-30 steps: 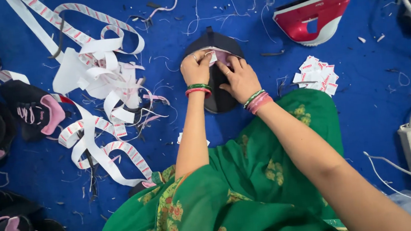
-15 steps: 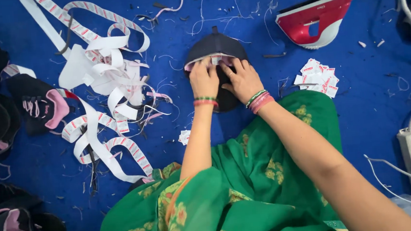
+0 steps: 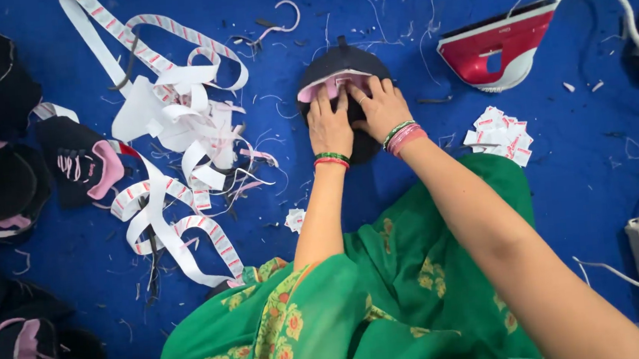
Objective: Applying and ironing brand or size labels onto the interior components of shoe uppers.
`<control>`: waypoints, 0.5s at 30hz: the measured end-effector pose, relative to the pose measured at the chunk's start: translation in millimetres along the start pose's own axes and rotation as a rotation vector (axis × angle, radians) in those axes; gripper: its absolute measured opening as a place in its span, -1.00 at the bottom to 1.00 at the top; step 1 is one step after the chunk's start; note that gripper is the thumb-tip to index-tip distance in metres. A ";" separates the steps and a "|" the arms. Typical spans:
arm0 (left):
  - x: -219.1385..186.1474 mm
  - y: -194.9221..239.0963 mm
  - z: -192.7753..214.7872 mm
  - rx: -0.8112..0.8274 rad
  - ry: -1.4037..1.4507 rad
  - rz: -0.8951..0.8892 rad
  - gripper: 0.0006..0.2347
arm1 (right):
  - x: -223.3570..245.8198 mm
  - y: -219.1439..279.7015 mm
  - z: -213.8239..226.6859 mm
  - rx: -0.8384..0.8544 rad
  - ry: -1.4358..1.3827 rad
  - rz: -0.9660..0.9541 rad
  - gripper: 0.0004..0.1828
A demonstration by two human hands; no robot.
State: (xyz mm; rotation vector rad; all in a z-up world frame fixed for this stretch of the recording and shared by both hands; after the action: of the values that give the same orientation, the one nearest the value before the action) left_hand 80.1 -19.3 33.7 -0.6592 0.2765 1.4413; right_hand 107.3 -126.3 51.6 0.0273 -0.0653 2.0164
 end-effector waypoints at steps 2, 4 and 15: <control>-2.9 -2.7 1.1 0.001 -0.011 -0.011 -0.53 | -2.1 -2.0 -1.1 0.041 -0.011 -0.008 -0.02; -1.5 3.4 -0.7 0.007 -0.019 -0.016 -0.50 | -1.8 1.8 -2.1 0.052 -0.030 -0.016 -0.02; 6.9 -7.9 -2.5 -0.016 -0.021 -0.027 -0.50 | -9.4 -19.3 2.1 0.030 -0.032 0.025 -0.03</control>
State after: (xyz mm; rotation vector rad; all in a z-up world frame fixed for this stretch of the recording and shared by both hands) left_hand 89.1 -15.0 29.9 -0.6580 0.2392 1.4255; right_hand 128.7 -126.6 53.9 0.0786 -0.0560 2.0425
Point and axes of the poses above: each hand's wrist, its own y-axis away from the middle knuckle, its own z-axis out of the back of the hand, x = y × z, the point moved 9 cm from there along -y, towards the middle knuckle, and after that the axes turned 15 degrees about y, right-handed, at the moved point
